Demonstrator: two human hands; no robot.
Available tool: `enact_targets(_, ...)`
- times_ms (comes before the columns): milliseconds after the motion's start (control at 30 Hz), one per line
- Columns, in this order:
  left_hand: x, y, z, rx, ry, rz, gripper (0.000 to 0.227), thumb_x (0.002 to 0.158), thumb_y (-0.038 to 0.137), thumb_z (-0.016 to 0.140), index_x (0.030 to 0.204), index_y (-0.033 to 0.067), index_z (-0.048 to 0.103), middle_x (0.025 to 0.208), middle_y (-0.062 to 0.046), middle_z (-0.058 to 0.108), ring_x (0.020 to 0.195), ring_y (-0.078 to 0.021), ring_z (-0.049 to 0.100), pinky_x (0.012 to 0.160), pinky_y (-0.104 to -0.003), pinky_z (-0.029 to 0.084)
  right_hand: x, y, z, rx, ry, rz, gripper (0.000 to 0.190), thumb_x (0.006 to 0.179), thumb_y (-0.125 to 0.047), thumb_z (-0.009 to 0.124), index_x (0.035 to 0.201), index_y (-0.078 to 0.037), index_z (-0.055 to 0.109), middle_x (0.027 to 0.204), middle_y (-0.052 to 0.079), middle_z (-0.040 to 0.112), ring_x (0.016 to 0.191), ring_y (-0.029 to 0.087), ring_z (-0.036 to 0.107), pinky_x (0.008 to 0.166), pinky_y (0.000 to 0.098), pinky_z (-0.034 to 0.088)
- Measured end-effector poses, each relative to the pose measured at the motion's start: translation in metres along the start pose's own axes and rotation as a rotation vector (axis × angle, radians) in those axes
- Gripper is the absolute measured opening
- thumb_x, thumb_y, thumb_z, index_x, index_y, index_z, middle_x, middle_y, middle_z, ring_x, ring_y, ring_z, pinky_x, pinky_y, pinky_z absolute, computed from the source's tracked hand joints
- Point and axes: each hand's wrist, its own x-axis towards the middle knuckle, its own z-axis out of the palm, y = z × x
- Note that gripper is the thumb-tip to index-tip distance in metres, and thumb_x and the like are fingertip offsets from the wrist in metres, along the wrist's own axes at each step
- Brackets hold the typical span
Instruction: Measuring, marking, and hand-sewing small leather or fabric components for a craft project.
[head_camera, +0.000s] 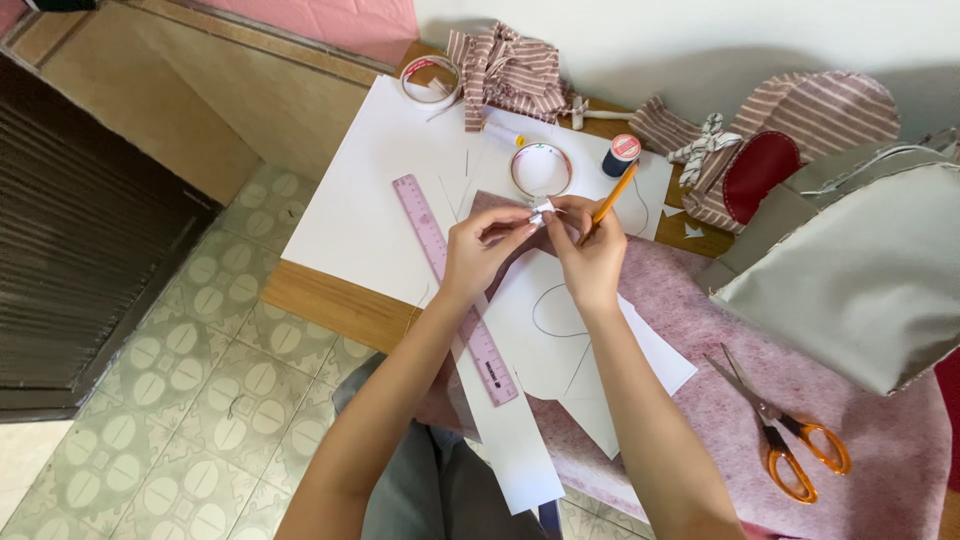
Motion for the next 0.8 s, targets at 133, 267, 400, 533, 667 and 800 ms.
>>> enact_targets(133, 0.001, -0.006, 0.002, -0.018, 0.020, 0.002, 0.027, 0.088, 0.016, 0.094, 0.112, 0.0076, 0.084, 0.102, -0.013, 0.082, 0.095, -0.0165, 0.078, 0.088, -0.027, 0.066, 0.000, 0.020, 0.000, 0.023, 0.009, -0.012, 0.046, 0.095, 0.009, 0.083, 0.084, -0.009, 0.042, 0.104, 0.016, 0.076, 0.098, 0.026, 0.081, 0.089, 0.0355, 0.063)
enact_targets(267, 0.000, -0.002, 0.003, -0.062, 0.031, -0.027, 0.029, 0.086, 0.014, 0.096, 0.111, 0.0069, 0.084, 0.104, -0.013, 0.078, 0.092, -0.0156, 0.075, 0.085, -0.026, 0.067, 0.002, 0.000, 0.005, 0.151, 0.000, 0.142, 0.048, 0.095, 0.010, 0.081, 0.087, -0.013, 0.039, 0.104, 0.012, 0.073, 0.092, 0.015, 0.077, 0.082, 0.0250, 0.063)
enact_targets(400, -0.001, 0.006, 0.006, -0.085, 0.021, -0.011, 0.037, 0.087, 0.012, 0.095, 0.120, 0.0049, 0.079, 0.115, -0.015, 0.073, 0.097, -0.0214, 0.076, 0.089, -0.030, 0.067, 0.002, -0.008, 0.008, 0.163, 0.008, 0.209, 0.049, 0.095, 0.007, 0.081, 0.086, -0.016, 0.038, 0.103, 0.008, 0.073, 0.088, 0.011, 0.074, 0.078, 0.0200, 0.061)
enact_targets(533, 0.000, -0.001, 0.003, -0.121, -0.002, -0.031, 0.052, 0.089, 0.013, 0.094, 0.134, 0.0026, 0.073, 0.130, -0.018, 0.068, 0.105, -0.0226, 0.073, 0.097, -0.033, 0.064, 0.001, -0.007, 0.007, 0.175, 0.005, 0.210, 0.050, 0.094, 0.007, 0.082, 0.085, -0.016, 0.038, 0.103, 0.010, 0.074, 0.086, 0.011, 0.073, 0.076, 0.0179, 0.059)
enact_targets(667, 0.002, -0.009, 0.002, -0.080, -0.080, 0.022, 0.043, 0.093, 0.013, 0.091, 0.133, 0.0035, 0.077, 0.124, -0.016, 0.072, 0.102, -0.0210, 0.076, 0.093, -0.033, 0.065, 0.000, -0.013, 0.011, 0.187, 0.018, 0.205, 0.050, 0.093, 0.007, 0.082, 0.085, -0.015, 0.039, 0.102, 0.011, 0.075, 0.085, 0.010, 0.074, 0.076, 0.0165, 0.059)
enact_targets(800, 0.002, -0.004, 0.001, -0.070, -0.084, 0.012, 0.043, 0.093, 0.014, 0.090, 0.132, 0.0018, 0.078, 0.122, -0.018, 0.074, 0.102, -0.0214, 0.076, 0.094, -0.032, 0.064, 0.001, -0.014, 0.010, 0.152, 0.025, 0.197, 0.051, 0.092, 0.005, 0.085, 0.083, -0.015, 0.039, 0.102, 0.012, 0.079, 0.088, 0.011, 0.077, 0.077, 0.0166, 0.059)
